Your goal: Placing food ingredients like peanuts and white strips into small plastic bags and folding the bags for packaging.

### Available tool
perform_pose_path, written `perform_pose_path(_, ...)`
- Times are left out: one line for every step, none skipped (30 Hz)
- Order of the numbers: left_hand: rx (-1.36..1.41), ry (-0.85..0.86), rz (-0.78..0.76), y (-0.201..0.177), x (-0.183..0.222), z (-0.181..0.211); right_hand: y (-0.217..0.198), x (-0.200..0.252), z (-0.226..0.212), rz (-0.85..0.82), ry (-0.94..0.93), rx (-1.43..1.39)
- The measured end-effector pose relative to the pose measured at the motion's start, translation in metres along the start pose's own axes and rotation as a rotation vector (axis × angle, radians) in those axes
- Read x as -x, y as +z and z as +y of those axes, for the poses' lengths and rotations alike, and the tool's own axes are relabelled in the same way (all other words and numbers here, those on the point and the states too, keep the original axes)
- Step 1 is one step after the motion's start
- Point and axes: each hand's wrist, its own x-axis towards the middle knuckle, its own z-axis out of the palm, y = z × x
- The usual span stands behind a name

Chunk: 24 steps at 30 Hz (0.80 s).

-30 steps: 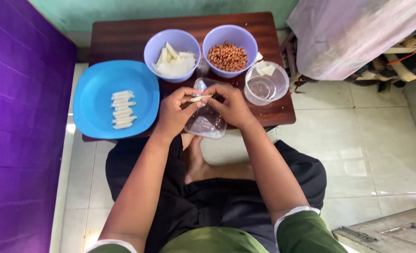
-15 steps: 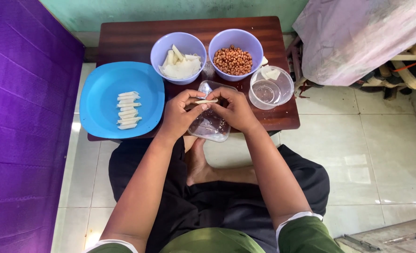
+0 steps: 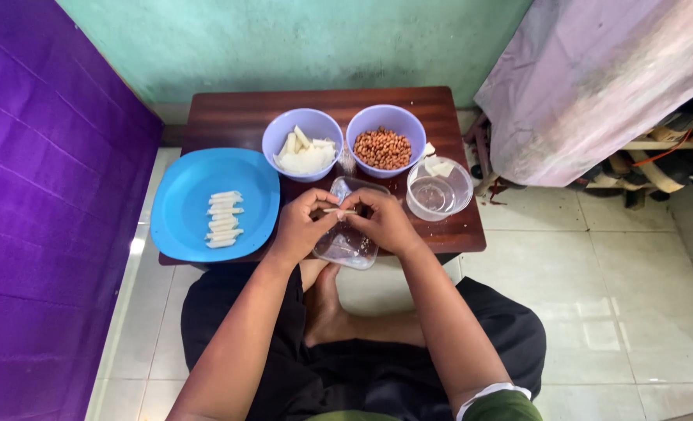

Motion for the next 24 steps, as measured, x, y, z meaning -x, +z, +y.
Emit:
perform_pose_path(-0.002,-0.002,-0.003,-0.0001,0.0002,-0.0008,0.0002,0.0011,-0.0004,0.002,0.018,-0.006)
perform_pose_path(-0.003,0.003,-0.004,-0.0008,-0.0007,0.0013,-0.0003,0.0000,0.0005,0.005,0.013,-0.004)
perform_pose_path(-0.017,0.001,0.002,-0.0013,-0.0002,0.0030,-0.0004,0.0005,0.0012,0.001,0.020,-0.015)
perform_pose_path(-0.030,-0.002,0.008,-0.0018,0.0004,0.0043,-0.0003,0.0010,0.0022,-0.003,0.027,-0.025)
perform_pose_path(-0.029,0.001,0.007,-0.0021,0.0000,0.0020,0.0000,0.0011,0.0028,-0.001,0.025,-0.023)
perform_pose_path(-0.036,0.003,0.005,-0.0026,-0.0003,-0.0006,0.0006,0.0011,0.0035,0.003,0.027,-0.027)
perform_pose_path(-0.041,0.004,0.005,-0.0030,-0.0003,-0.0035,0.0013,0.0011,0.0042,0.005,0.029,-0.032)
perform_pose_path(-0.039,0.006,0.006,-0.0027,-0.0006,-0.0012,0.0004,0.0013,0.0053,0.005,0.028,-0.030)
perform_pose_path(-0.032,0.007,0.006,-0.0028,0.0000,0.0010,0.0004,0.0020,0.0064,0.008,0.038,-0.036)
perform_pose_path(-0.024,0.009,0.006,-0.0030,0.0005,0.0032,0.0004,0.0026,0.0074,0.011,0.048,-0.041)
perform_pose_path(-0.024,0.010,0.006,-0.0029,0.0001,0.0037,0.0001,0.0026,0.0081,0.010,0.047,-0.041)
perform_pose_path(-0.017,0.012,0.007,-0.0028,-0.0003,0.0040,0.0000,0.0026,0.0087,0.013,0.049,-0.040)
perform_pose_path(-0.010,0.013,0.007,-0.0027,0.0004,0.0041,0.0003,0.0037,0.0092,0.015,0.052,-0.040)
perform_pose_path(-0.010,0.012,0.007,-0.0017,0.0006,0.0038,0.0003,0.0041,0.0088,0.014,0.053,-0.041)
perform_pose_path(-0.005,0.014,0.007,-0.0010,0.0005,0.0039,0.0004,0.0042,0.0081,0.016,0.044,-0.037)
perform_pose_path(0.000,0.016,0.006,-0.0005,0.0006,0.0040,0.0005,0.0043,0.0073,0.019,0.035,-0.033)
perform_pose_path(0.000,0.018,0.006,-0.0005,0.0006,0.0032,0.0000,0.0034,0.0065,0.020,0.033,-0.033)
perform_pose_path(0.011,0.017,0.008,-0.0006,0.0007,0.0025,-0.0004,0.0025,0.0056,0.019,0.028,-0.030)
perform_pose_path(0.022,0.015,0.009,-0.0001,0.0011,0.0015,-0.0011,0.0022,0.0048,0.018,0.024,-0.026)
perform_pose_path(0.022,0.016,0.008,0.0000,0.0008,0.0014,-0.0007,0.0033,0.0049,0.018,0.023,-0.025)
perform_pose_path(0.022,0.021,0.010,0.0004,0.0007,0.0019,-0.0007,0.0047,0.0043,0.017,0.038,-0.034)
perform_pose_path(0.022,0.027,0.011,0.0006,0.0007,0.0023,-0.0006,0.0062,0.0038,0.015,0.053,-0.042)
perform_pose_path(0.024,0.026,0.012,0.0008,0.0012,0.0037,-0.0010,0.0049,0.0035,0.013,0.054,-0.040)
perform_pose_path(0.035,0.034,0.009,0.0010,0.0019,0.0051,-0.0013,0.0038,0.0033,0.008,0.059,-0.036)
